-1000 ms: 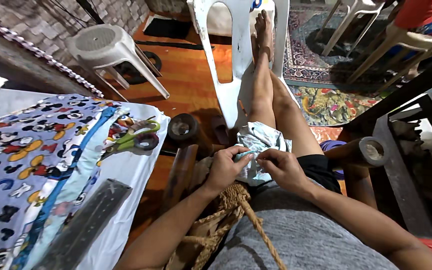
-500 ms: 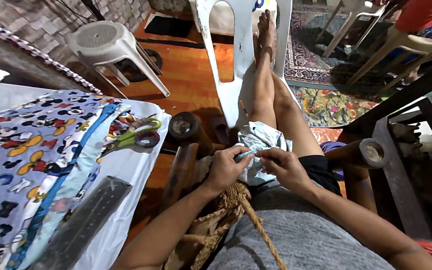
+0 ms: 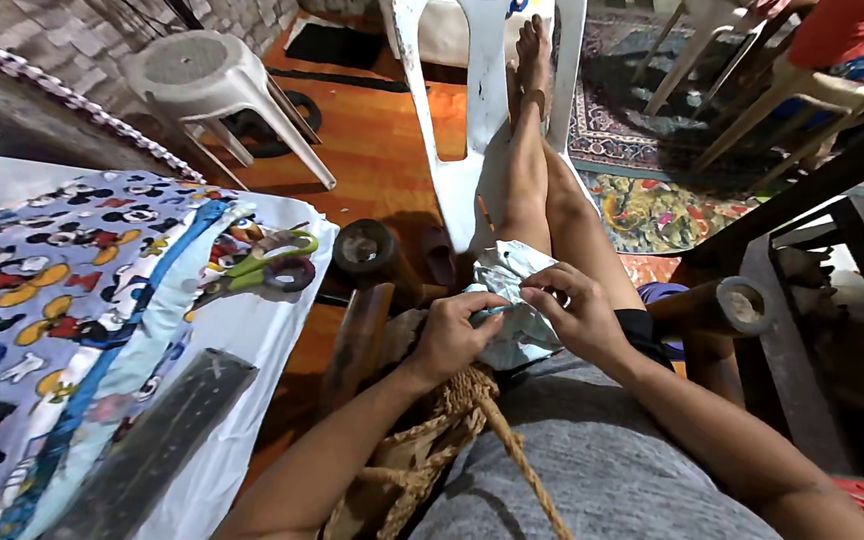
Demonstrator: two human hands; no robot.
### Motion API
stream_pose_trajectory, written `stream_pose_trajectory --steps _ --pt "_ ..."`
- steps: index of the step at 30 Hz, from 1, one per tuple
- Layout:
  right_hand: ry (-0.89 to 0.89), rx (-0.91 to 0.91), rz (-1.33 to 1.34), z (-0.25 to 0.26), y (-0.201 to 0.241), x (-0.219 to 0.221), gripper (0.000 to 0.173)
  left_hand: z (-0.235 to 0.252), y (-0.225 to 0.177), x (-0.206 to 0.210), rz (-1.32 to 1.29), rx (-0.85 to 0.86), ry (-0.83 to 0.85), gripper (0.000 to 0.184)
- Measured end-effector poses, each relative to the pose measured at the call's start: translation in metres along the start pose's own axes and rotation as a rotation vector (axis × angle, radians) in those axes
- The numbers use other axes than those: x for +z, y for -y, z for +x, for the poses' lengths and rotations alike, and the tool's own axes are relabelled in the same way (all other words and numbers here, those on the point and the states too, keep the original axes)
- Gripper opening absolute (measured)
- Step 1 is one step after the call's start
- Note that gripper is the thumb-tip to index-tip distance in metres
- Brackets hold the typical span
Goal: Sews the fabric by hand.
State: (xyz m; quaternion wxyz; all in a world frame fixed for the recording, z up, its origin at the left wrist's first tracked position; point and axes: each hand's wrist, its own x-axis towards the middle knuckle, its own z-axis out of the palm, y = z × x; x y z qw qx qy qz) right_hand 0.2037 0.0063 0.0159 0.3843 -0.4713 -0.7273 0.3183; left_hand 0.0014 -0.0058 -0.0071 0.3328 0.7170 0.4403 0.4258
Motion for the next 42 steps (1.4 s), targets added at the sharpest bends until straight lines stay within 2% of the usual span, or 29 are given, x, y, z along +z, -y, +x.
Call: stream_pose_trajectory --steps 4,7,12,18,23,25,27,32,35,38,42 --pt "0.200 0.134 0.141 0.012 0.006 -0.004 0.016 -0.001 0.000 0.001 0.020 0.028 0.024 0.016" --pt "0.157 0.172 0.326 0.015 0.007 0.002 0.009 0.000 0.000 -0.001 -0.008 -0.004 0.034 0.014" --pt "0.072 0.176 0.693 0.022 -0.003 0.009 0.017 0.005 -0.001 -0.006 -0.115 -0.128 0.083 0.010" --pt "0.151 0.012 0.895 0.033 0.000 -0.006 0.021 0.010 0.001 -0.012 -0.163 -0.205 0.105 0.009" --pt "0.394 -0.179 0.906 0.037 -0.001 -0.028 0.018 0.011 0.002 -0.017 -0.248 -0.255 0.117 0.011" --pt "0.490 -0.231 0.842 0.038 0.001 -0.038 0.015 0.012 0.003 -0.017 -0.264 -0.254 0.115 0.011" --pt "0.517 -0.313 0.605 0.038 0.005 -0.047 0.013 0.012 0.002 -0.017 -0.274 -0.258 0.125 0.011" --pt "0.419 -0.537 -0.142 0.036 0.009 -0.057 0.012 0.013 0.002 -0.019 -0.294 -0.285 0.139 0.011" --pt "0.340 -0.606 -0.428 0.035 0.000 -0.056 0.016 0.013 0.002 -0.020 -0.325 -0.297 0.150 0.012" --pt "0.314 -0.583 -0.528 0.033 -0.007 -0.054 0.020 0.013 0.002 -0.019 -0.344 -0.308 0.160 0.012" --pt "0.308 -0.565 -0.418 0.030 -0.017 -0.044 0.020 0.013 0.002 -0.019 -0.385 -0.324 0.168 0.012"
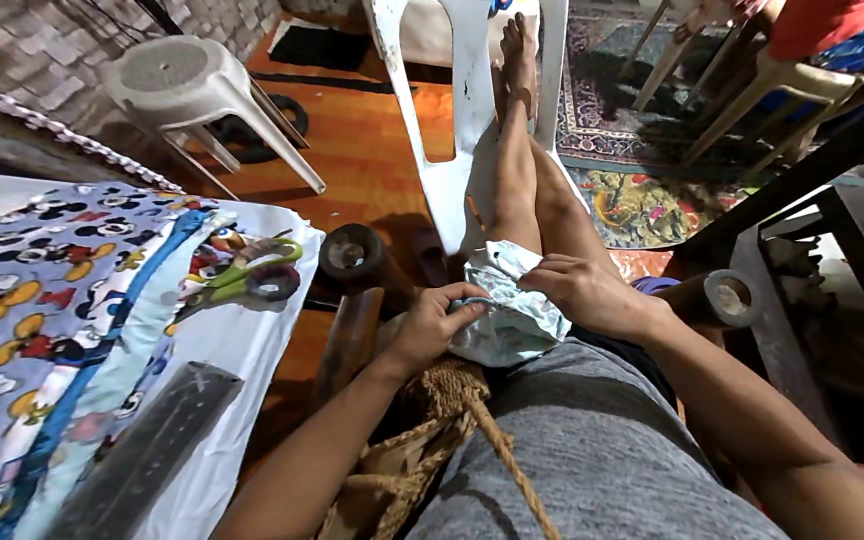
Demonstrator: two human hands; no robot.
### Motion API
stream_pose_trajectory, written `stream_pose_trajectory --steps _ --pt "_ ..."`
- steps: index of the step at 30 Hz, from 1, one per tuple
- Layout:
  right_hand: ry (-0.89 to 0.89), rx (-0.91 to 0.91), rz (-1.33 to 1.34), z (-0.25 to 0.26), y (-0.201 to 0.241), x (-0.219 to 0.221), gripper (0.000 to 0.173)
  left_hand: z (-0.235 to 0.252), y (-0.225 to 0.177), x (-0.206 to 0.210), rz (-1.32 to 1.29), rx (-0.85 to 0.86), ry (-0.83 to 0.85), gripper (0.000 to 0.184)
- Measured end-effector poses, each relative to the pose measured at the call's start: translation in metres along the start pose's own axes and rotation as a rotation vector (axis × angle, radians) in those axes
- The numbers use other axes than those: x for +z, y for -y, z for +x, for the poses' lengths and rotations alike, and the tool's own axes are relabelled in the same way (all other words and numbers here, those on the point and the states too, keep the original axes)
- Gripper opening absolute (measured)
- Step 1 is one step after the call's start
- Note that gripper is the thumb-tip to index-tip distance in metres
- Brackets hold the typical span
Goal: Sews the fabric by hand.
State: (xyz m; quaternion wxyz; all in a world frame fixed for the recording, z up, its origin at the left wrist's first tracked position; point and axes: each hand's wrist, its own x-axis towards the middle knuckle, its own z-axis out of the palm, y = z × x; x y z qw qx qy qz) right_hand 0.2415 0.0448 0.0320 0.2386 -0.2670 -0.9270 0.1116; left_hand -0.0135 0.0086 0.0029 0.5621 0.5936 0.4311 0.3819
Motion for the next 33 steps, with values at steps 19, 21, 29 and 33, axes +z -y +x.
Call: stream_pose_trajectory --steps 19,21,29,33 --pt "-0.031 -0.022 0.130 -0.006 0.010 0.008 0.020 0.000 0.001 0.001 -0.014 -0.001 0.001 0.011" --pt "-0.029 -0.020 0.175 -0.007 0.010 0.007 0.020 0.000 0.000 0.001 -0.017 -0.008 0.002 0.011" --pt "-0.005 0.030 0.098 -0.008 0.004 0.002 0.018 0.000 0.000 0.001 -0.040 -0.011 0.009 0.013" --pt "-0.005 0.071 0.267 -0.007 0.002 -0.002 0.016 0.001 0.004 -0.001 -0.097 -0.032 0.037 0.019"
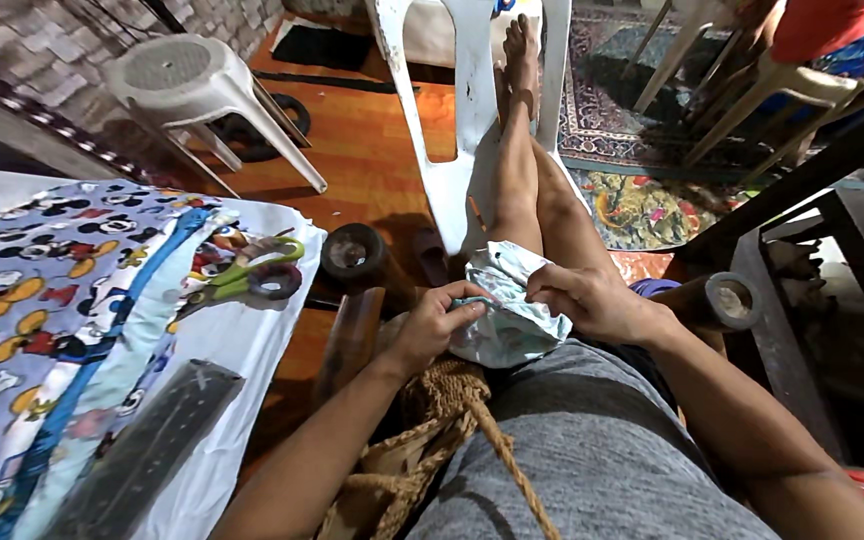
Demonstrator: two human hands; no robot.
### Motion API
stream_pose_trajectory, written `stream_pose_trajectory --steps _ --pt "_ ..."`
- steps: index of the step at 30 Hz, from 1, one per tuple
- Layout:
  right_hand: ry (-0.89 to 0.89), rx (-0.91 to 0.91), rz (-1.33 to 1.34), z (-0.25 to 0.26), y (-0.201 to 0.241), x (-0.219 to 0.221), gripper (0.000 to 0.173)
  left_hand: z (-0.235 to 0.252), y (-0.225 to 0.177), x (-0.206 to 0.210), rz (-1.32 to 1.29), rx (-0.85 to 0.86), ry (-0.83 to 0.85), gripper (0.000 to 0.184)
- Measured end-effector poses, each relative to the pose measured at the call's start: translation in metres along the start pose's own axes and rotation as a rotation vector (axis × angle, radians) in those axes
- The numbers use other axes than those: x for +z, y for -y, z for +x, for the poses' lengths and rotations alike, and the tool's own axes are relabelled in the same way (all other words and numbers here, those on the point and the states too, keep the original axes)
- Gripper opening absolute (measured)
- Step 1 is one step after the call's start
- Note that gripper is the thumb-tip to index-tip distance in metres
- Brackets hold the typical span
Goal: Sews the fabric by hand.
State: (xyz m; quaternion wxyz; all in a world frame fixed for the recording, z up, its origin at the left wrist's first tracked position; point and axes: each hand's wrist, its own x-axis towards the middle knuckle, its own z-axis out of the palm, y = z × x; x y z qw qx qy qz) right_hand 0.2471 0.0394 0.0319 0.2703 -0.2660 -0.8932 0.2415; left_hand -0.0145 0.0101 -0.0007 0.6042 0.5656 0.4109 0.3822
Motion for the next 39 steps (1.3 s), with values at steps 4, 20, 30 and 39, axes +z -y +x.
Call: stream_pose_trajectory --steps 4,20,30,39 --pt "-0.036 -0.094 0.102 0.001 -0.002 -0.006 0.014 0.000 0.000 -0.001 -0.071 -0.038 0.023 0.019" --pt "-0.006 -0.096 -0.321 0.002 0.008 0.016 0.019 0.000 0.001 0.000 -0.088 -0.036 0.071 0.019" --pt "0.014 -0.108 -0.268 0.001 0.009 0.015 0.020 0.001 0.002 0.000 -0.090 -0.030 0.072 0.018" --pt "0.009 -0.100 -0.215 0.001 0.008 0.018 0.019 0.001 0.001 0.001 -0.082 -0.017 0.062 0.018"
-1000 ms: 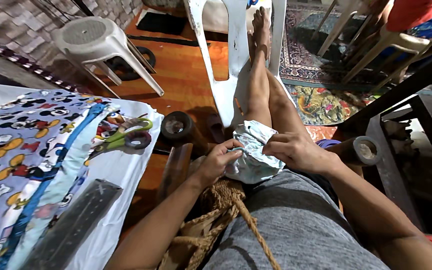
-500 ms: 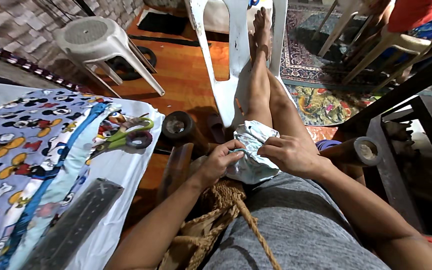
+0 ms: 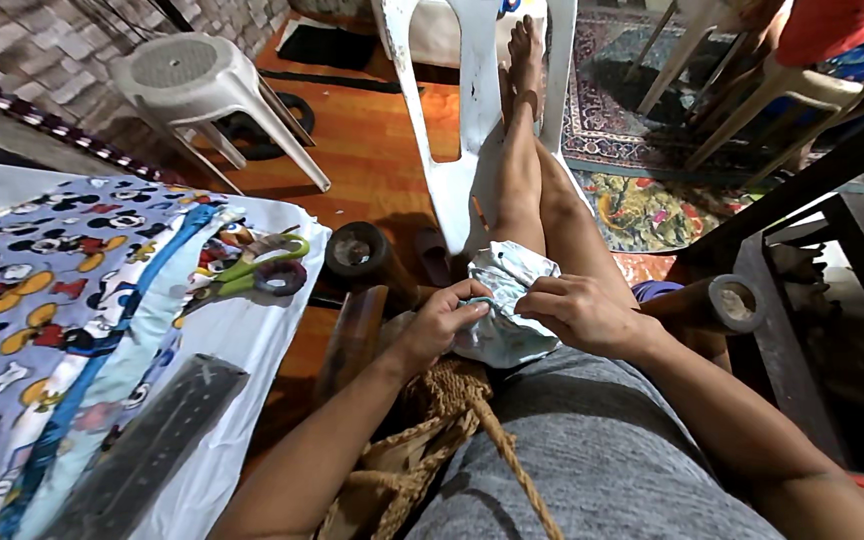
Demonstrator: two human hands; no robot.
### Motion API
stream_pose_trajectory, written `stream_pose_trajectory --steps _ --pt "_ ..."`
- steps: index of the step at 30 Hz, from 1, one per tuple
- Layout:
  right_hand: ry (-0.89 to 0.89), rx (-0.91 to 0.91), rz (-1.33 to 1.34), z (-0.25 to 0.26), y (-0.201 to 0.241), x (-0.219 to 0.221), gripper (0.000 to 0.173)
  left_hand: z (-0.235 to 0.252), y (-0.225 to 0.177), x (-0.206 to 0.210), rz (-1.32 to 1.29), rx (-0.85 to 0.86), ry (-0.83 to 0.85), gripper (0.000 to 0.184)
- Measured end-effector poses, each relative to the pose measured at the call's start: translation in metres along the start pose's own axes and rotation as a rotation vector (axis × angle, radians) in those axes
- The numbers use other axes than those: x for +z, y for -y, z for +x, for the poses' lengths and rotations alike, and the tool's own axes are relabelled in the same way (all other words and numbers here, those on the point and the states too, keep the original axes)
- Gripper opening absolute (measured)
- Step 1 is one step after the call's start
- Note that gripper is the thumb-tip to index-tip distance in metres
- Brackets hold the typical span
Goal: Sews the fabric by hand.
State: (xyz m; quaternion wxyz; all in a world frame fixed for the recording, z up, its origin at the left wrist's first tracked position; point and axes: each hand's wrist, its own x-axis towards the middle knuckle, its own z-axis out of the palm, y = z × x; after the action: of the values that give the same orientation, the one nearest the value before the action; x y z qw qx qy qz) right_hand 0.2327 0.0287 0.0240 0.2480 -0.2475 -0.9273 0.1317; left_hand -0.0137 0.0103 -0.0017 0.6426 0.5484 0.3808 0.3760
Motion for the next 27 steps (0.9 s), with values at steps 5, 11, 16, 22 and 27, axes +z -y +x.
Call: stream_pose_trajectory --steps 5,11,16,22,27 --pt "-0.016 0.016 0.108 -0.0003 -0.0008 0.0004 0.019 0.0006 0.0004 -0.0005 0.003 0.000 0.007 0.018" --pt "-0.019 0.079 0.251 0.0001 -0.0014 0.0010 0.020 0.0006 0.0002 -0.0001 0.009 -0.007 0.006 0.018" --pt "-0.011 0.062 0.054 -0.0003 -0.0041 0.0036 0.019 0.0004 0.0003 0.0003 0.009 0.002 0.006 0.018" --pt "-0.018 0.044 0.064 -0.0009 -0.0015 0.0034 0.018 0.0004 0.0000 0.0001 0.000 -0.001 0.015 0.018" --pt "-0.024 0.064 0.188 -0.0034 -0.0027 0.0033 0.019 0.0004 0.0002 0.0005 0.013 0.003 0.004 0.018"
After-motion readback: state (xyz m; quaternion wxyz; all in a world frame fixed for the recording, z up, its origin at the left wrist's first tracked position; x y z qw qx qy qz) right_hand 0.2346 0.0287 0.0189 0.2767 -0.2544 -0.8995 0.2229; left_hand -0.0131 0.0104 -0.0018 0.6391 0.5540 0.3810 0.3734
